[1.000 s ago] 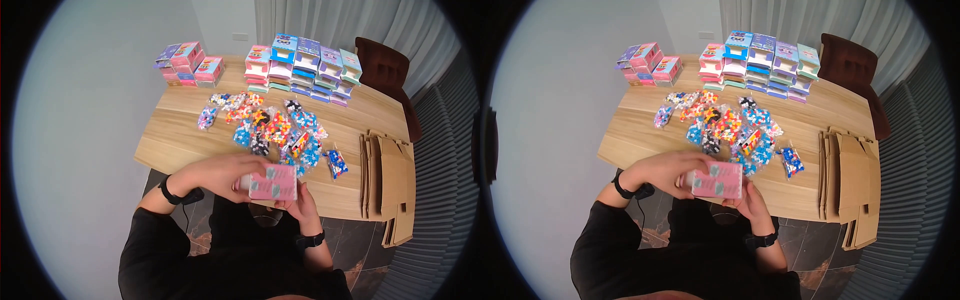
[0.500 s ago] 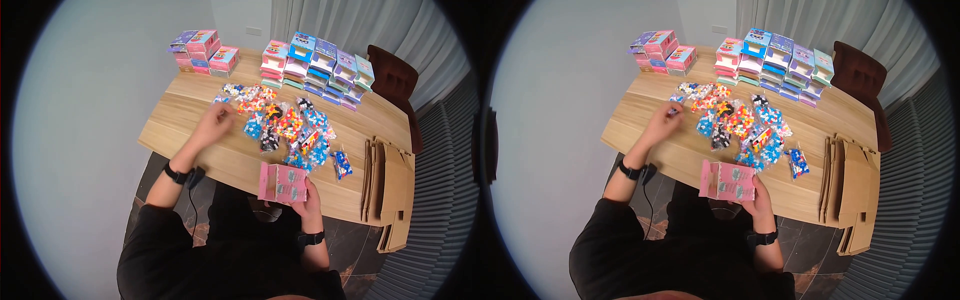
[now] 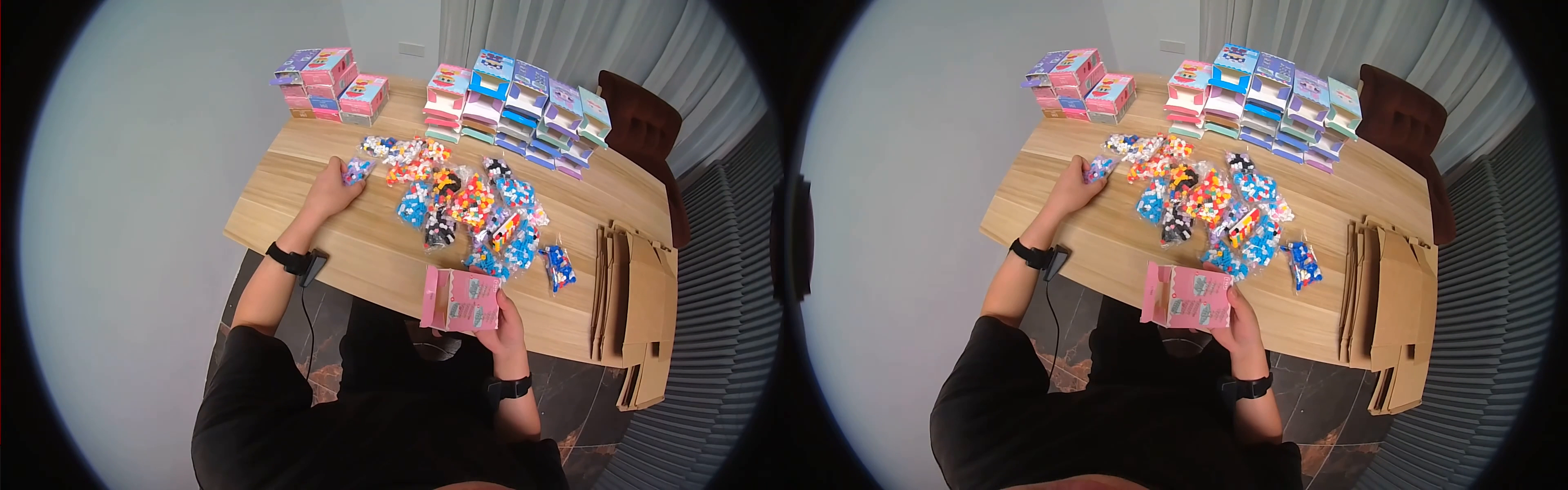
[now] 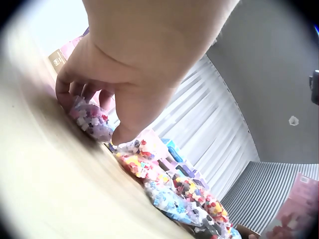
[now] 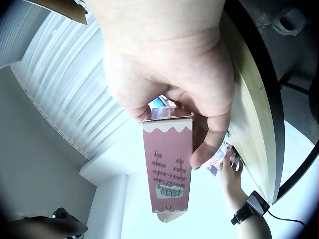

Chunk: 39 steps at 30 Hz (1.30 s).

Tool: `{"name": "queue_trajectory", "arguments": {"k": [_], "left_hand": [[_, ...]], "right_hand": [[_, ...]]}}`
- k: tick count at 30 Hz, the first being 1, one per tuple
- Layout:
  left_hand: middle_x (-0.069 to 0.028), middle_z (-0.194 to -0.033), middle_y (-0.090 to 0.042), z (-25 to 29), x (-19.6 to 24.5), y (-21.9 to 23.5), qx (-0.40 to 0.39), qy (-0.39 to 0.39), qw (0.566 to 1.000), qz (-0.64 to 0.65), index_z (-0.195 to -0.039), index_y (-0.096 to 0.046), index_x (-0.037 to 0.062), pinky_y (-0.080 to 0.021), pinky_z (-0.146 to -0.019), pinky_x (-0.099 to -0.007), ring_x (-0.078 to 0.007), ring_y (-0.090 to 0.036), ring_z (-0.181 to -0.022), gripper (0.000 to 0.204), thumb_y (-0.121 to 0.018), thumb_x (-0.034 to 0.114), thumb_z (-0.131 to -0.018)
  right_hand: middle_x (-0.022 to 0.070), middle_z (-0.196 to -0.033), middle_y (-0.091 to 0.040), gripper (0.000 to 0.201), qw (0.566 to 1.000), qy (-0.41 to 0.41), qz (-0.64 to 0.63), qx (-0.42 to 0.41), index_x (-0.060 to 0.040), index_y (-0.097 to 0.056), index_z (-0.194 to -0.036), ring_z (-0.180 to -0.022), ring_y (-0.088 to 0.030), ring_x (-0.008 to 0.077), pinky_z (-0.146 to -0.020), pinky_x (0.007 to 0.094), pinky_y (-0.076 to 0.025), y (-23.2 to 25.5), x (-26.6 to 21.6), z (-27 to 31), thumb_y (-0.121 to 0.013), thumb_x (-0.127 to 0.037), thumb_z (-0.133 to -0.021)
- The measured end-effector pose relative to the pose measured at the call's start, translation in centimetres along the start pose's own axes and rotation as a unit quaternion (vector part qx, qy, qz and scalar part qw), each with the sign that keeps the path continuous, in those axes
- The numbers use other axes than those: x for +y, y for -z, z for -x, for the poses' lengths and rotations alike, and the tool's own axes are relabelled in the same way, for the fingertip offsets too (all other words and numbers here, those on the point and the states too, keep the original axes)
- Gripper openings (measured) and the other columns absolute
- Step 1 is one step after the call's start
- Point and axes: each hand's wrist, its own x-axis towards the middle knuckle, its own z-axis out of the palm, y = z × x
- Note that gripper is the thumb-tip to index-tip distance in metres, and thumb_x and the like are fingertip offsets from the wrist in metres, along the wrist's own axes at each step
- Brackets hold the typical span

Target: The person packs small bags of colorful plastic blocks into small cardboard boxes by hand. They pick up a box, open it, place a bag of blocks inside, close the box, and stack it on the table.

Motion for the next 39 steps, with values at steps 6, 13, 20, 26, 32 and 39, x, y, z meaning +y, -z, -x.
{"name": "queue_trajectory", "arguments": {"k": [6,13,20,26,32,39], "left_hand": [[-0.0091,-0.085,-0.061,2.4,0.8,1.8,-0.051,0.022,0.989,0.134,-0.102,-0.047,0.0017,-0.048,-0.066,-0.0311,-0.0153,-0.059,-0.076,0.038,-0.074,0.019,-0.082],[-0.0062,-0.106,-0.057,9.4,7.1,5.3,-0.104,-0.040,0.947,0.300,-0.117,-0.048,0.0013,-0.047,-0.081,-0.0268,-0.0112,-0.055,-0.095,0.037,-0.066,0.003,-0.084],[-0.0128,-0.121,-0.059,14.8,14.8,7.4,-0.177,-0.274,0.925,0.193,-0.119,-0.055,0.0031,-0.047,-0.094,-0.0362,-0.0271,-0.059,-0.110,0.049,-0.073,0.000,-0.074],[-0.0140,-0.128,-0.058,15.0,15.3,8.1,-0.186,-0.334,0.921,0.075,-0.116,-0.059,0.0030,-0.048,-0.095,-0.0391,-0.0335,-0.056,-0.116,0.051,-0.074,0.001,-0.068],[-0.0144,-0.132,-0.055,15.8,14.1,9.3,-0.197,-0.314,0.928,0.041,-0.118,-0.062,0.0031,-0.049,-0.094,-0.0394,-0.0330,-0.054,-0.118,0.050,-0.073,0.001,-0.069],[-0.0132,-0.131,-0.052,16.7,13.9,8.6,-0.218,-0.344,0.912,0.053,-0.118,-0.063,0.0055,-0.050,-0.091,-0.0388,-0.0324,-0.053,-0.118,0.050,-0.074,0.003,-0.070]], "right_hand": [[0.0157,-0.137,-0.051,0.063,1.000,0.010,-0.017,-0.003,-0.0027,-0.032,-0.146,-0.119,-0.056,0.0307,-0.089,0.0476,-0.052,0.1,0.0,-0.1,-0.053,-0.036,-0.097],[0.0167,-0.141,-0.046,0.057,0.997,0.002,-0.049,-0.051,-0.0011,-0.030,-0.147,-0.126,-0.052,0.0307,-0.095,0.0483,-0.051,0.2,-0.5,0.0,-0.049,-0.029,-0.100],[0.0164,-0.141,-0.046,0.056,0.999,0.009,-0.014,-0.030,-0.0024,-0.029,-0.147,-0.122,-0.055,0.0306,-0.086,0.0512,-0.056,-0.4,-0.3,0.1,-0.047,-0.029,-0.101],[0.0160,-0.138,-0.048,0.055,0.999,0.015,-0.019,-0.043,-0.0030,-0.031,-0.146,-0.119,-0.057,0.0306,-0.083,0.0493,-0.058,0.1,-0.4,0.1,-0.048,-0.029,-0.101],[0.0160,-0.139,-0.048,0.055,0.997,0.010,-0.048,-0.065,-0.0034,-0.030,-0.147,-0.120,-0.056,0.0310,-0.084,0.0495,-0.057,0.0,-0.5,0.0,-0.049,-0.027,-0.101],[0.0162,-0.143,-0.043,0.057,0.997,0.023,-0.004,-0.068,-0.0034,-0.026,-0.148,-0.129,-0.049,0.0308,-0.095,0.0497,-0.052,-0.5,-0.3,0.0,-0.049,-0.025,-0.101]]}}
